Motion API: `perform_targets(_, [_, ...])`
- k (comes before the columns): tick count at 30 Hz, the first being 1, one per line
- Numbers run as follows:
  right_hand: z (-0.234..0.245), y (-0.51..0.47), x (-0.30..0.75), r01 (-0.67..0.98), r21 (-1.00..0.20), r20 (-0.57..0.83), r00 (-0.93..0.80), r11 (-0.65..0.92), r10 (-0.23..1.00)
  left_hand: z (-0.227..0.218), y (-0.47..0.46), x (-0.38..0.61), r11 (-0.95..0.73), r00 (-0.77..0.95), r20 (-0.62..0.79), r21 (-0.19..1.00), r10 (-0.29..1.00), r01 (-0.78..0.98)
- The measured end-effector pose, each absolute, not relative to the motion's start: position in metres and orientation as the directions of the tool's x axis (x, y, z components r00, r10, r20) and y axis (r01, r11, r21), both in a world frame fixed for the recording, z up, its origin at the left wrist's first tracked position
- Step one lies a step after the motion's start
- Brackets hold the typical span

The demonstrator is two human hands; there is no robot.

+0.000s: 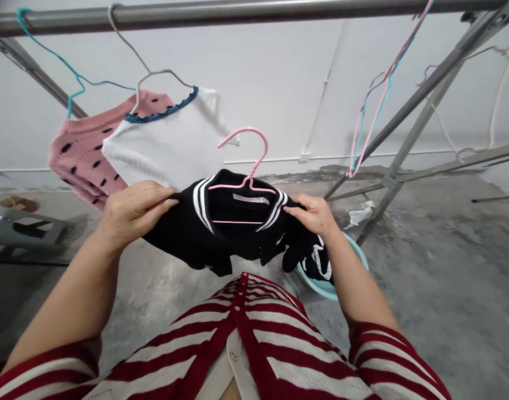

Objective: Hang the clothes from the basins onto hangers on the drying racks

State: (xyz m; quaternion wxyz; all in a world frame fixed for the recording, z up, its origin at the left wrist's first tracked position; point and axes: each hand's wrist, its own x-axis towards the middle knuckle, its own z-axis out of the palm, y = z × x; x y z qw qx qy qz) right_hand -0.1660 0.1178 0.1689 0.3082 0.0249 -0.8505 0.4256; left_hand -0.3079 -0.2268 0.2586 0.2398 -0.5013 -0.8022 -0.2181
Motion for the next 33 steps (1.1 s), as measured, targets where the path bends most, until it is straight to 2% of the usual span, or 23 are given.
perform_targets(4, [0.167, 0.123, -0.156, -0.280, -0.696, 0.592, -0.744, 0.661, 0.309, 0.269, -0.231, -0.311, 0.328, -0.380, 0.608, 0.200, 0.697, 0.923])
perform_targets(7, [0.166, 0.136, -0.146, -0.263, -0.703, 0.623, -0.676, 0.661, 0.393, 0.262, -0.249, -0.327, 0.333, -0.508, 0.579, 0.387, 0.638, 0.860])
perform_targets(9, [0.166, 0.145, -0.141, -0.262, -0.720, 0.629, -0.637, 0.642, 0.445, 0.246, -0.261, -0.340, 0.328, -0.612, 0.451, 0.561, 0.649, 0.761])
perform_targets(12, [0.164, 0.155, -0.136, -0.270, -0.749, 0.628, -0.581, 0.605, 0.518, 0.216, -0.268, -0.352, 0.278, -0.680, 0.255, 0.773, 0.687, 0.571])
perform_targets(13, [0.163, 0.157, -0.136, -0.267, -0.756, 0.623, -0.572, 0.597, 0.533, 0.209, -0.268, -0.353, 0.237, -0.703, 0.256, 0.819, 0.664, 0.523])
perform_targets(15, [0.159, 0.160, -0.136, -0.236, -0.772, 0.590, -0.610, 0.590, 0.529, 0.202, -0.267, -0.350, 0.124, -0.770, 0.360, 0.864, 0.527, 0.489])
perform_targets(17, [0.155, 0.161, -0.138, -0.171, -0.790, 0.523, -0.689, 0.589, 0.501, 0.205, -0.267, -0.342, 0.058, -0.794, 0.494, 0.835, 0.355, 0.546])
perform_targets(19, [0.150, 0.160, -0.138, -0.127, -0.801, 0.492, -0.695, 0.585, 0.524, 0.212, -0.269, -0.332, 0.094, -0.751, 0.596, 0.762, 0.282, 0.640])
perform_targets(23, [0.143, 0.157, -0.137, -0.208, -0.794, 0.595, -0.459, 0.571, 0.660, 0.217, -0.278, -0.317, 0.193, -0.622, 0.693, 0.598, 0.363, 0.778])
perform_targets(26, [0.145, 0.155, -0.136, -0.198, -0.760, 0.638, -0.408, 0.619, 0.653, 0.217, -0.282, -0.311, 0.203, -0.601, 0.686, 0.574, 0.411, 0.794])
perform_targets(29, [0.151, 0.150, -0.139, -0.173, -0.727, 0.651, -0.481, 0.665, 0.587, 0.230, -0.274, -0.302, 0.285, -0.552, 0.725, 0.473, 0.413, 0.834])
perform_targets(31, [0.156, 0.140, -0.145, -0.195, -0.697, 0.652, -0.572, 0.690, 0.497, 0.244, -0.257, -0.293, 0.335, -0.476, 0.718, 0.345, 0.507, 0.877])
perform_targets(33, [0.161, 0.126, -0.154, -0.235, -0.664, 0.647, -0.656, 0.710, 0.389, 0.253, -0.233, -0.284, 0.355, -0.410, 0.645, 0.223, 0.645, 0.908])
